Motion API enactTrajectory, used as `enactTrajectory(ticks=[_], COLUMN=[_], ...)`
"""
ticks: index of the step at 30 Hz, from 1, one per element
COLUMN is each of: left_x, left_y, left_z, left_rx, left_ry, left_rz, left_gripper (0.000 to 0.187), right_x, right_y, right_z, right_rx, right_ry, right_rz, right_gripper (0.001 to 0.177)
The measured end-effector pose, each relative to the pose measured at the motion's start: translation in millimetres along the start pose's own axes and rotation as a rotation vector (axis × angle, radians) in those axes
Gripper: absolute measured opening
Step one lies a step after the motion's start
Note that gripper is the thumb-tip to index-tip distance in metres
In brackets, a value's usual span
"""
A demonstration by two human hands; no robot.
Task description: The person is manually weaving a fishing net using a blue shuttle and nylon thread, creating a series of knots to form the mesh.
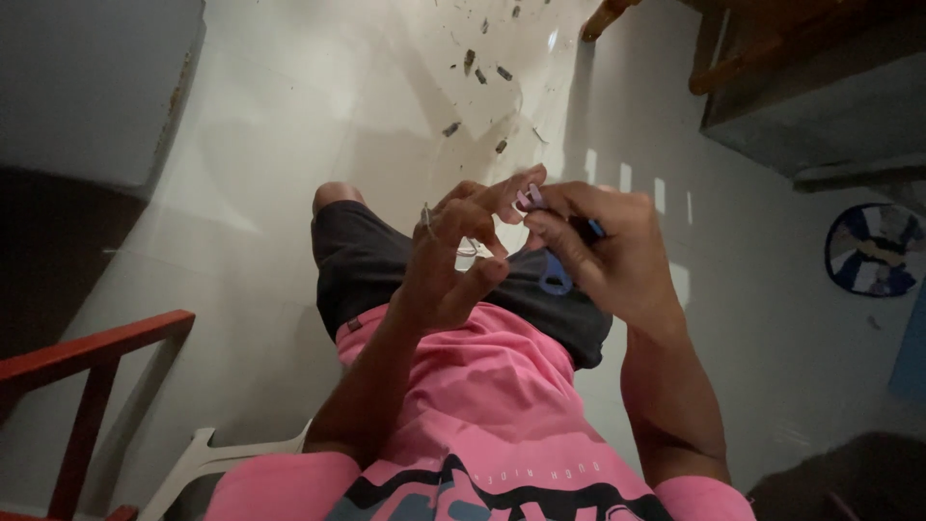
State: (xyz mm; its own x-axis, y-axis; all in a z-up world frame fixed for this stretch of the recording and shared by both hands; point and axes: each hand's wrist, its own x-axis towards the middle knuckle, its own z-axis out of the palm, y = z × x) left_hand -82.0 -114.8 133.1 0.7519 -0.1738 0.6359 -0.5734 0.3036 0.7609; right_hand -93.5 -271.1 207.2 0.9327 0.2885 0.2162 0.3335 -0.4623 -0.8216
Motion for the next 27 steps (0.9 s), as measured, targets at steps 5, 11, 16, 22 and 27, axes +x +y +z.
enactTrajectory(ticks=[5, 11, 16, 22, 27], left_x=[-10.9, -20.1, -1.3, -2.1, -7.2], left_y=[-21.6, -38.6, -12.8, -12.1, -15.0], left_z=[0.3, 4.6, 5.6, 10.2, 2.2], left_rx=[-0.013, -0.034, -0.089, -0.194, -0.377], left_ry=[-0.012, -0.008, -0.007, 0.013, 0.055], left_rz=[-0.004, -0.017, -0.033, -0.088, -0.138], left_gripper=[0.026, 0.026, 0.028, 0.028, 0.027], right_x=[0.7, -4.5, -5.9, -4.7, 1.2], right_y=[4.2, 7.8, 9.4, 12.1, -5.1], right_z=[-1.5, -3.5, -3.0, -6.2, -10.5], right_rx=[0.057, 0.046, -0.009, -0.090, 0.050], right_ry=[0.044, 0.051, 0.052, 0.039, 0.055], right_rz=[0.001, 0.012, -0.005, -0.047, -0.034], right_gripper=[0.007, 0.012, 0.013, 0.013, 0.012])
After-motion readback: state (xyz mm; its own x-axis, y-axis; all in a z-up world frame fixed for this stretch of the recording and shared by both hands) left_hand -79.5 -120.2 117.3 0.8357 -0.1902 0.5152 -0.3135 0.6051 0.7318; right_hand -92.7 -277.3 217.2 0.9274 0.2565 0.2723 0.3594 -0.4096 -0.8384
